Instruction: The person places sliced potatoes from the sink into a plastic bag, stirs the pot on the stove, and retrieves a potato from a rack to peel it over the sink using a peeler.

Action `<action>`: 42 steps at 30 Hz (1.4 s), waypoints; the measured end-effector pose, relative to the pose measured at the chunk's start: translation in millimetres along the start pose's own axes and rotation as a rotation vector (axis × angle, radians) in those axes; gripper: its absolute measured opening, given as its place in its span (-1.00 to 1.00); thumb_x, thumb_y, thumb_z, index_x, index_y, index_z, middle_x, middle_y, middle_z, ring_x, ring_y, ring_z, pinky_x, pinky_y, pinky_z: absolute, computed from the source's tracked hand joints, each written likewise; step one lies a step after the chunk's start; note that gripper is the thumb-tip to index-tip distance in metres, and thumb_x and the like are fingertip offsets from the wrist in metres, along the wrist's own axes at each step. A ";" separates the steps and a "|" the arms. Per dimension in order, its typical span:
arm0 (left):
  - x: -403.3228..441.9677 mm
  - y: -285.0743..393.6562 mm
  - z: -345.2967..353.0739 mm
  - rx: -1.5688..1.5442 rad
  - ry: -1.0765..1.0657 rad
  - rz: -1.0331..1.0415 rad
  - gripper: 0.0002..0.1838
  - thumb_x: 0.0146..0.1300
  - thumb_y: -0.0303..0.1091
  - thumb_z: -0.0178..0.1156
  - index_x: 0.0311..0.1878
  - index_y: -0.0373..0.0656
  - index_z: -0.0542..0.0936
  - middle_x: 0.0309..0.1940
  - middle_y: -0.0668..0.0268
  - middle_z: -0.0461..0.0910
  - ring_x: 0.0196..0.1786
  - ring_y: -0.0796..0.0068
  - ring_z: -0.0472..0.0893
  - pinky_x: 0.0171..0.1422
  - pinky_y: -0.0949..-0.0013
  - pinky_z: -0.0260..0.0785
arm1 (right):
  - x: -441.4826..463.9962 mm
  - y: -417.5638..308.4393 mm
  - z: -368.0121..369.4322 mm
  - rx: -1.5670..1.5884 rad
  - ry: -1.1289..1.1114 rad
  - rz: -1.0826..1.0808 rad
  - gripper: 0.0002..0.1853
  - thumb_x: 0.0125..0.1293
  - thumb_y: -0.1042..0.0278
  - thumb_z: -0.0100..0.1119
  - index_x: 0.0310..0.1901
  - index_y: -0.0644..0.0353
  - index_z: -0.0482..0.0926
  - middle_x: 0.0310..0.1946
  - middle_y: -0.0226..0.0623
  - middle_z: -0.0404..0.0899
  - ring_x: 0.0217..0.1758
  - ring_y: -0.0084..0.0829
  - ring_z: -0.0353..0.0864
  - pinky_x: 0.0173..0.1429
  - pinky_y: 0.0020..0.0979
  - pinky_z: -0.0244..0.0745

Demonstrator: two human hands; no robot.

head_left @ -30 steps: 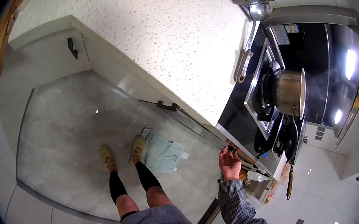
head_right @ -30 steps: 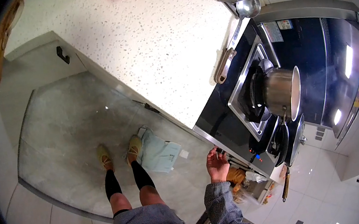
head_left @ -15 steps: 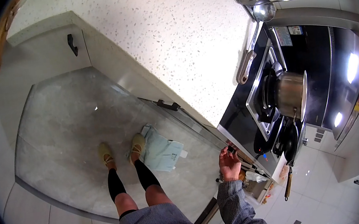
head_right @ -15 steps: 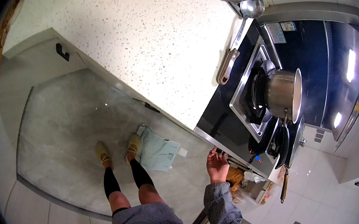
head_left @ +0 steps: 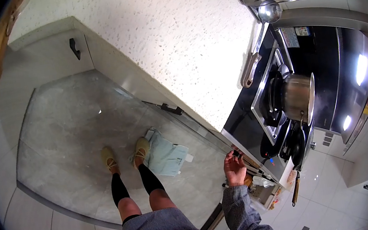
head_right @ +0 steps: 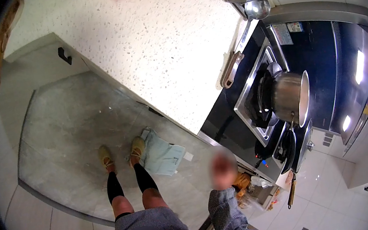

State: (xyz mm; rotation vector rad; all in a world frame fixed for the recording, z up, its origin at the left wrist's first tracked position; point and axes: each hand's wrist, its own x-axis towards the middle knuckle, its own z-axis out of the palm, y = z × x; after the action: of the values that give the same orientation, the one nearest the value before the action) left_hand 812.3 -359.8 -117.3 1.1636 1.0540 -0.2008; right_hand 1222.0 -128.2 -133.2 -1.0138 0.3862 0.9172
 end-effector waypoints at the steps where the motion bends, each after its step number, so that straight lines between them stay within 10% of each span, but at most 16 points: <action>1: 0.9 4.4 -5.0 0.004 0.004 0.000 -0.45 0.29 0.15 0.05 0.28 0.14 0.41 0.11 0.15 0.51 0.21 0.00 0.39 0.34 -0.25 -0.07 | -0.8 0.7 -3.6 -0.010 -0.102 0.027 -0.72 0.43 0.26 -0.03 -0.07 0.33 0.52 -0.07 -0.07 0.58 0.02 -0.15 0.55 0.12 -0.21 0.49; 9: 6.1 54.4 -41.8 0.257 0.192 -0.027 -0.55 0.35 0.04 0.03 0.17 0.02 0.50 0.08 0.19 0.57 0.18 0.03 0.45 0.10 -0.02 0.44 | -83.4 50.8 76.9 -0.154 0.019 0.455 -0.63 0.47 0.12 -0.07 -0.06 0.34 0.49 -0.21 -0.14 0.58 -0.13 -0.33 0.56 -0.01 -0.37 0.49; 11: 9.3 72.2 -55.4 0.235 0.341 0.036 -0.57 0.34 0.01 0.05 0.15 -0.02 0.51 0.07 0.18 0.57 0.17 0.06 0.46 0.12 0.03 0.43 | -95.4 49.4 152.6 -0.823 -0.581 0.018 -0.72 0.46 0.20 0.00 -0.08 0.29 0.50 -0.28 -0.27 0.55 -0.25 -0.49 0.53 -0.14 -0.49 0.45; 14: 12.0 116.6 -82.6 0.138 0.473 0.097 -0.59 0.33 -0.05 0.09 0.12 -0.07 0.53 0.05 0.17 0.55 0.15 0.10 0.47 0.15 0.09 0.40 | -57.4 47.7 248.0 -1.142 -0.514 -0.755 -0.72 0.41 0.35 0.13 0.05 0.33 0.48 -0.24 -0.35 0.48 -0.33 -0.58 0.38 -0.22 -0.57 0.33; 17: 12.1 168.4 -114.3 0.058 0.602 0.175 -0.61 0.32 -0.10 0.12 0.09 -0.13 0.54 0.04 0.16 0.54 0.13 0.14 0.48 0.19 0.15 0.37 | -1.4 41.0 303.8 -1.592 -0.359 -1.251 -0.44 0.28 0.24 0.22 0.20 0.42 0.33 -0.03 0.10 0.41 -0.03 -0.02 0.42 0.09 -0.12 0.36; 29: 58.5 437.1 -331.2 0.115 0.619 0.723 -0.71 0.24 -0.39 0.22 0.03 -0.22 0.55 0.01 0.18 0.53 -0.02 0.30 0.53 0.06 0.34 0.39 | 33.9 33.7 350.2 -1.782 -0.256 -0.905 -0.34 0.04 0.37 0.22 0.19 0.46 0.29 -0.21 0.12 0.57 -0.09 0.05 0.54 0.11 -0.15 0.41; 34: 192.0 535.4 -443.8 -0.083 0.490 0.921 -0.70 0.37 -0.38 0.10 0.14 -0.19 0.49 0.19 0.28 0.50 0.01 0.53 0.51 0.00 0.47 0.37 | 28.7 -2.7 364.3 -1.256 -0.266 -0.446 -0.61 0.15 0.22 0.16 -0.18 0.45 0.54 -0.51 -0.25 0.53 -0.41 -0.42 0.50 -0.22 -0.34 0.41; 37: 288.0 599.6 -494.1 -0.050 0.581 0.891 -0.54 0.39 -0.28 0.12 0.31 -0.18 0.40 -0.13 0.32 0.52 -0.17 0.56 0.48 -0.02 0.48 0.37 | -6.9 -43.2 359.9 -0.909 -0.321 -0.201 -0.79 0.22 0.36 0.10 -0.21 0.31 0.60 -0.49 -0.59 0.40 -0.41 -0.74 0.30 -0.32 -0.64 0.16; 42: 383.6 652.8 -522.8 0.371 0.817 0.551 -0.22 0.27 0.34 -0.03 0.34 -0.09 0.39 0.06 -0.17 0.51 0.17 -0.11 0.45 0.31 0.05 0.24 | -97.9 -140.2 329.3 -0.633 -0.441 0.029 -0.65 0.23 0.51 0.07 0.06 0.32 0.52 -0.38 -0.42 0.51 -0.46 -0.65 0.43 -0.38 -0.62 0.33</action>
State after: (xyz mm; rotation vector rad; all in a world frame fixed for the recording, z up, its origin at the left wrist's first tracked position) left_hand 1124.9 495.8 12.9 1.9034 1.3706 0.5868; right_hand 1237.1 77.2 175.4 -1.3311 -0.2840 1.2925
